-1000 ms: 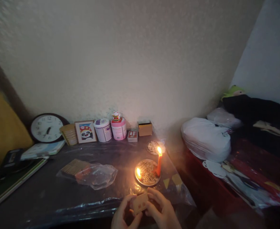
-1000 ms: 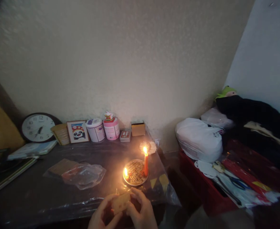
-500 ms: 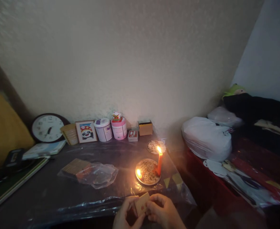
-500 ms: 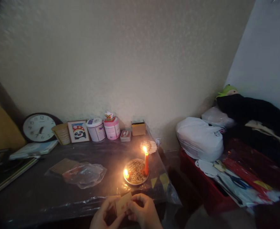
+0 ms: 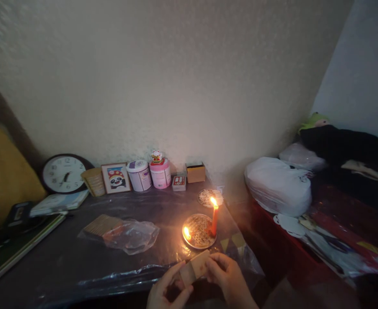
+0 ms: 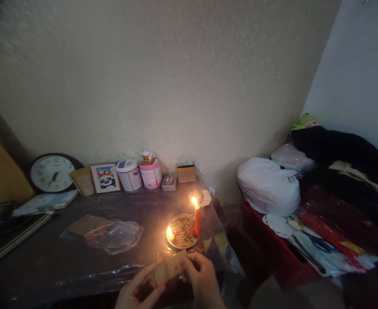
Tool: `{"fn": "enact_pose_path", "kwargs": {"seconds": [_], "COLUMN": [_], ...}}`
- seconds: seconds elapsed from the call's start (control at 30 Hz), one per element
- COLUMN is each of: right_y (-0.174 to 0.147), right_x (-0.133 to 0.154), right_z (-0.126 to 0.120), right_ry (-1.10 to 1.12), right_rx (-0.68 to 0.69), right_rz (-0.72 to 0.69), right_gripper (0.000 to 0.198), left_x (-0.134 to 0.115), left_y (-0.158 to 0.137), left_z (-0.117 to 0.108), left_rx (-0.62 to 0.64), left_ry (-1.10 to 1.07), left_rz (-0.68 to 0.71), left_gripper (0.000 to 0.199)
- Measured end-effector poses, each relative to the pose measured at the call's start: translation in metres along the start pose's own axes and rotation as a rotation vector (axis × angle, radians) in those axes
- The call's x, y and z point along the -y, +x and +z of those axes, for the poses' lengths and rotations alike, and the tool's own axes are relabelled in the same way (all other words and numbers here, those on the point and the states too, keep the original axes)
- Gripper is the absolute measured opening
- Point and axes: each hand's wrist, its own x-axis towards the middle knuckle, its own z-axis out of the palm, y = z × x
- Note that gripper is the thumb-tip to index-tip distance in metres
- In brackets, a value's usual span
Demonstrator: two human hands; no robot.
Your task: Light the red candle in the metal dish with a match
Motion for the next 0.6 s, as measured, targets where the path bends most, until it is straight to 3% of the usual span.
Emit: {"fn": "enact_pose_path", "kwargs": {"seconds": [0.17,0.4,0.6], "right_y": [0.009,0.007,0.009], "right_x": [0.004,0.005,0.002], "right_z": [-0.014,-0.011,-0.011], "right_ry": [-0.006,-0.009,-0.004], "right_rx": [-0.062,0.025,0.043], "right_rz": [-0.037,-0.057,-0.062], "right_gripper": [0.032,0.031,0.028], "left_x": [0.003,0.001,-0.014], "left_y": [0.002,0.001,0.001], "left_z": [-0.004,-0.002,0.0], "left_rx": [-0.023,-0.037,0.025], "left_ry": [-0.05,-0.112,-0.185], "left_rz": [-0.004,-0.025,-0.06], "left_gripper": [0.042,0.045,0.042]}}
